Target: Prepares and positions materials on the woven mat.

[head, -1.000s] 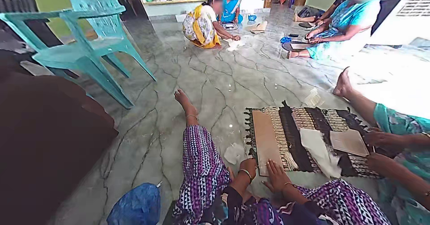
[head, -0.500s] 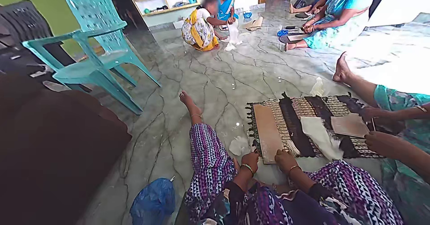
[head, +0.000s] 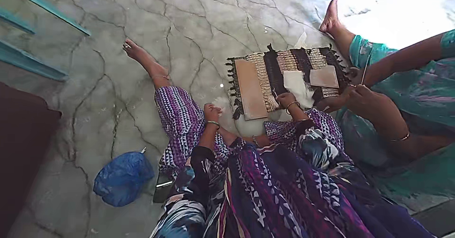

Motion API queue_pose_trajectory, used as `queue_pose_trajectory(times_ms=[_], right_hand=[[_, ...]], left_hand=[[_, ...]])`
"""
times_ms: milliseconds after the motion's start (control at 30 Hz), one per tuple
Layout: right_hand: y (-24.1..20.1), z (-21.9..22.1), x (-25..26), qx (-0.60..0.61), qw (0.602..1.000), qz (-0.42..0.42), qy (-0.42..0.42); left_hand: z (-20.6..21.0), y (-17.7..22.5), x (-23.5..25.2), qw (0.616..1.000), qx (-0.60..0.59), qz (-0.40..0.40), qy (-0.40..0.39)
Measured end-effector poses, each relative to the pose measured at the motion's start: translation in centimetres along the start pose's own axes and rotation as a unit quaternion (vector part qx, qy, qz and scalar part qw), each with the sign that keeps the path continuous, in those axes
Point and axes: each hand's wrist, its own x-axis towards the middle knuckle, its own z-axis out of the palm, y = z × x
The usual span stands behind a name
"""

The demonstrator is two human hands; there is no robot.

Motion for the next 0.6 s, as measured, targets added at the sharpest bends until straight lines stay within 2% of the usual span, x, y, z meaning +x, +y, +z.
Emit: queue_pose_trajectory(times_ms=[33,67,133,167,200,233,267,300,400,467,500,533,567,600], right_hand=[[-4.1,-1.1,0.2,-0.003,0.986,0.148,-0.074],[-6.1,-1.1,0.4,-0.002,0.973,0.217,-0.079],[-6.3,-0.6,1.3,-0.001,0.966,0.250,-0.061],[-4.8,-0.1,2.4,-0.008,0.970,0.237,-0.059],[-2.2,1.4,3.9,-0.012,0.981,0.194,-0.026],[0.9,4.9,5.9,0.002,0.990,0.112,0.084],[2.0,7.0,7.8,0.020,0.995,0.062,0.082],[1.6,8.4,8.7,0.026,0.999,0.027,0.036],[-3.1,12.2,8.9,-0.008,0.991,-0.067,-0.119],[-5.2,15.6,9.1,-0.067,0.970,-0.146,-0.184],[-5.6,17.1,8.7,-0.086,0.957,-0.216,-0.174],[-6.0,17.7,7.5,-0.086,0.939,-0.310,-0.122],[-7.7,16.5,5.3,-0.078,0.912,-0.399,-0.052],[-13.8,10.7,1.2,-0.159,0.912,-0.353,-0.137]], left_hand=[[-0.2,0.5,0.0,1.000,-0.020,-0.010,0.005],[-0.5,1.0,0.0,0.999,-0.034,-0.019,0.011],[-1.4,1.7,0.6,0.998,-0.056,-0.028,0.019],[-1.9,1.7,1.3,0.998,-0.061,-0.029,0.017],[-2.5,1.5,2.1,0.998,-0.053,-0.029,0.013],[-3.4,1.4,3.0,0.999,-0.034,-0.031,0.009],[-4.2,1.4,3.9,0.999,-0.001,-0.036,0.003],[-4.7,1.3,4.5,0.998,0.037,-0.043,-0.005],[-4.4,2.0,5.8,0.989,0.128,-0.061,-0.050],[-3.6,1.5,6.8,0.984,0.151,-0.060,-0.075],[-3.4,1.3,6.7,0.978,0.178,-0.059,-0.095],[-3.3,1.5,5.9,0.967,0.216,-0.062,-0.118],[-3.3,1.5,5.6,0.954,0.256,-0.066,-0.140],[-3.0,1.2,5.7,0.939,0.295,-0.070,-0.162]])
